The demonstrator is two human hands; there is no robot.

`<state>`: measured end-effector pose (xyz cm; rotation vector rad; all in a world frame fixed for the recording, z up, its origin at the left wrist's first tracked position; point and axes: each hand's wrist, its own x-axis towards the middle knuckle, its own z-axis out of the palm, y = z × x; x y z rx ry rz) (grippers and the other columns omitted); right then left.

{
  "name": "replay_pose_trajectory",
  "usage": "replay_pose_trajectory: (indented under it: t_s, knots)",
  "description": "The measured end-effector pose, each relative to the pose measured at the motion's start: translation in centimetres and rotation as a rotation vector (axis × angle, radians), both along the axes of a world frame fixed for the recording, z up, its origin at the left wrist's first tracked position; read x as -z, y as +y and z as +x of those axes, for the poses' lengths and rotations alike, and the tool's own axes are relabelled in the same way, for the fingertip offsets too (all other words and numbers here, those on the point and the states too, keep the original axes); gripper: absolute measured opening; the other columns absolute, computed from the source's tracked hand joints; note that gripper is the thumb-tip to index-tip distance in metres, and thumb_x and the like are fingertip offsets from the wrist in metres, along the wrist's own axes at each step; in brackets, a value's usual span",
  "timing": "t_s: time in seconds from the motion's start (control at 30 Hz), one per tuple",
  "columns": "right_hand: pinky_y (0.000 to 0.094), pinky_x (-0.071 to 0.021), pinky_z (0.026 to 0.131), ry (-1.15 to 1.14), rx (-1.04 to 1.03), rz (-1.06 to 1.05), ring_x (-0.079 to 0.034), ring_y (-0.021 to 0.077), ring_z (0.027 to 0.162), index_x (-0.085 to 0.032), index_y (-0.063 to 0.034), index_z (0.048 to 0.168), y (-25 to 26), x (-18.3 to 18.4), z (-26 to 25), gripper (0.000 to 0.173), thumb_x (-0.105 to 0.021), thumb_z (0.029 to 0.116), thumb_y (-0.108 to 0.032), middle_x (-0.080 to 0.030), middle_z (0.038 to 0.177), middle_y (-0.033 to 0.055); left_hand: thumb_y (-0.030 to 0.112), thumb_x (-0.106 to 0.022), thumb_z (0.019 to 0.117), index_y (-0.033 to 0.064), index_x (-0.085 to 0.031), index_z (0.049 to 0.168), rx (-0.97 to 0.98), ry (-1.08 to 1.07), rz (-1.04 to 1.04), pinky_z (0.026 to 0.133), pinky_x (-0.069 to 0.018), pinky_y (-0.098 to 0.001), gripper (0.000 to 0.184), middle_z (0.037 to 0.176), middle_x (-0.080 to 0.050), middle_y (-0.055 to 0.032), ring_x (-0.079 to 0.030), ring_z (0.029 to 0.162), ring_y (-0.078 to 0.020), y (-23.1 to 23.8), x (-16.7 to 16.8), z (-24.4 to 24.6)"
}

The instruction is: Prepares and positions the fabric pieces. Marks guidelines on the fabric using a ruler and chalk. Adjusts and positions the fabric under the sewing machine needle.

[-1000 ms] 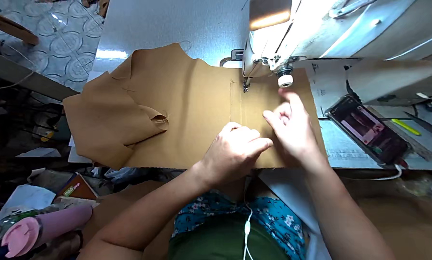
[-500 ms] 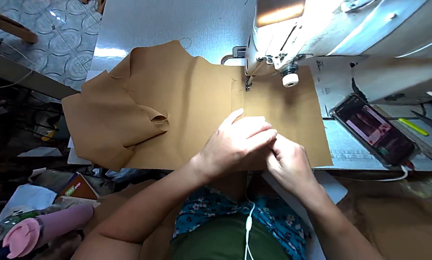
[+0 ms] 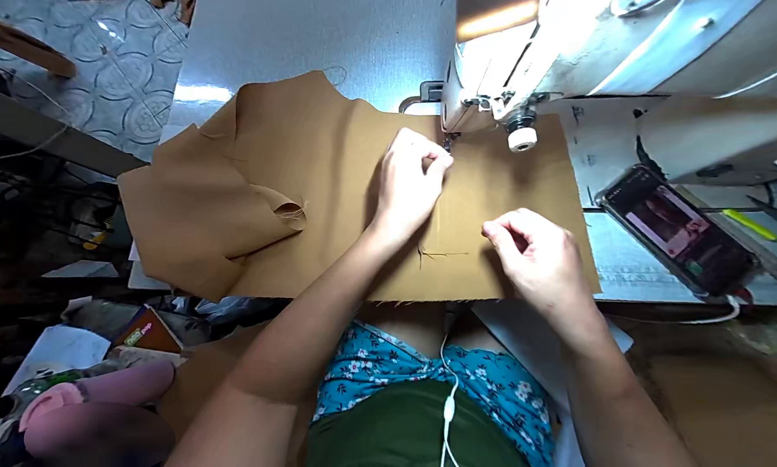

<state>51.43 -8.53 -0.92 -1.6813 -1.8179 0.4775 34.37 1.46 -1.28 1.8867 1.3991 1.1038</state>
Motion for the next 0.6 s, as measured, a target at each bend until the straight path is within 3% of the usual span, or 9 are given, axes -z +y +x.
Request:
replay_pose_trajectory:
  t_s: [0.03, 0.1, 0.2, 0.27, 0.37, 0.47, 0.5, 0.6]
  knots:
    - [0.0301, -0.0405, 0.059, 0.016, 0.017, -0.008, -0.050, 0.0102, 0.064, -0.070, -0.0046, 0.089, 0.0, 0.1, 0.2, 0.025, -0.058, 0.1018, -0.022, -0.058, 0.077, 0.0020, 0.009, -0.066, 0.0959, 0.0007, -0.072, 0.090, 0.001, -0.030, -0.002, 0.085, -0.0505, -0.0266, 0.011, 0.101, -0.064, -0.0117, -0.062, 0.095, -0.0143, -0.6, 0.1, -0.6]
    - [0.0294, -0.0412, 0.058, 0.075, 0.046, -0.042, -0.049, 0.0108, 0.063, -0.072, -0.0031, 0.110, 0.3, -0.3, 0.1, 0.022, -0.058, 0.1032, -0.019, -0.060, 0.080, 0.0040, 0.009, -0.067, 0.0959, 0.0012, -0.071, 0.089, 0.000, -0.087, 0.000, 0.079, -0.0511, -0.0197, 0.011, 0.099, -0.063, -0.0093, -0.062, 0.091, -0.0081, -1.9, 0.3, -1.5]
    - [0.0256, -0.0384, 0.051, 0.248, 0.037, -0.118, -0.044, 0.0091, 0.057, -0.058, -0.0023, 0.140, 2.6, -0.5, -1.2, 0.039, -0.056, 0.1051, -0.019, -0.055, 0.077, 0.0031, 0.007, -0.067, 0.0950, 0.0019, -0.070, 0.087, 0.035, -0.137, -0.049, 0.076, -0.0508, -0.0158, 0.010, 0.098, -0.062, -0.0062, -0.060, 0.087, -0.0039, -4.0, 0.6, -1.7]
    - [0.0212, -0.0412, 0.061, 0.434, 0.058, -0.169, -0.047, 0.0036, 0.065, -0.050, 0.0011, 0.146, 5.4, -0.1, -2.5, 0.050, -0.060, 0.1031, -0.022, -0.058, 0.084, 0.0013, 0.007, -0.067, 0.0960, 0.0037, -0.070, 0.088, 0.061, -0.113, -0.072, 0.074, -0.0508, -0.0168, 0.009, 0.101, -0.062, -0.0059, -0.060, 0.087, -0.0049, -5.2, 0.4, -1.4]
    - [0.0187, -0.0458, 0.068, 0.642, 0.097, -0.214, -0.052, 0.0016, 0.071, -0.050, 0.0037, 0.143, 8.5, 0.8, -4.1, 0.050, -0.065, 0.1007, -0.019, -0.058, 0.087, 0.0021, 0.010, -0.069, 0.0949, 0.0015, -0.072, 0.096, -0.029, -0.077, -0.017, 0.076, -0.0524, -0.0186, 0.009, 0.103, -0.063, -0.0106, -0.062, 0.087, -0.0082, -4.4, -0.1, -0.5]
    - [0.0288, -0.0493, 0.078, 0.502, 0.163, -0.154, -0.058, 0.0110, 0.082, -0.063, 0.0044, 0.128, 9.5, 1.0, -5.0, 0.031, -0.061, 0.1000, -0.010, -0.065, 0.094, 0.0093, 0.015, -0.069, 0.0958, -0.0011, -0.072, 0.112, -0.129, -0.047, -0.061, 0.081, -0.0485, -0.0246, 0.023, 0.114, -0.060, -0.0166, -0.058, 0.094, -0.0158, -1.5, -1.1, 0.9]
    - [0.0347, -0.0502, 0.081, 0.424, 0.195, -0.121, -0.061, 0.0163, 0.086, -0.066, 0.0041, 0.122, 9.6, 0.9, -5.3, 0.027, -0.059, 0.0987, -0.008, -0.067, 0.096, 0.0119, 0.015, -0.069, 0.0963, -0.0008, -0.072, 0.111, -0.141, -0.044, -0.089, 0.083, -0.0479, -0.0253, 0.022, 0.114, -0.059, -0.0159, -0.057, 0.095, -0.0161, -0.7, -1.4, 1.2]
    - [0.0480, -0.0492, 0.090, 0.330, 0.209, -0.117, -0.065, 0.0265, 0.096, -0.069, 0.0042, 0.110, 9.9, 0.3, -5.8, 0.021, -0.057, 0.1018, -0.010, -0.070, 0.099, 0.0169, 0.014, -0.069, 0.0955, -0.0008, -0.073, 0.093, -0.109, -0.052, -0.054, 0.085, -0.0483, -0.0289, 0.015, 0.102, -0.064, -0.0138, -0.061, 0.094, -0.0163, 0.4, -1.7, 1.8]
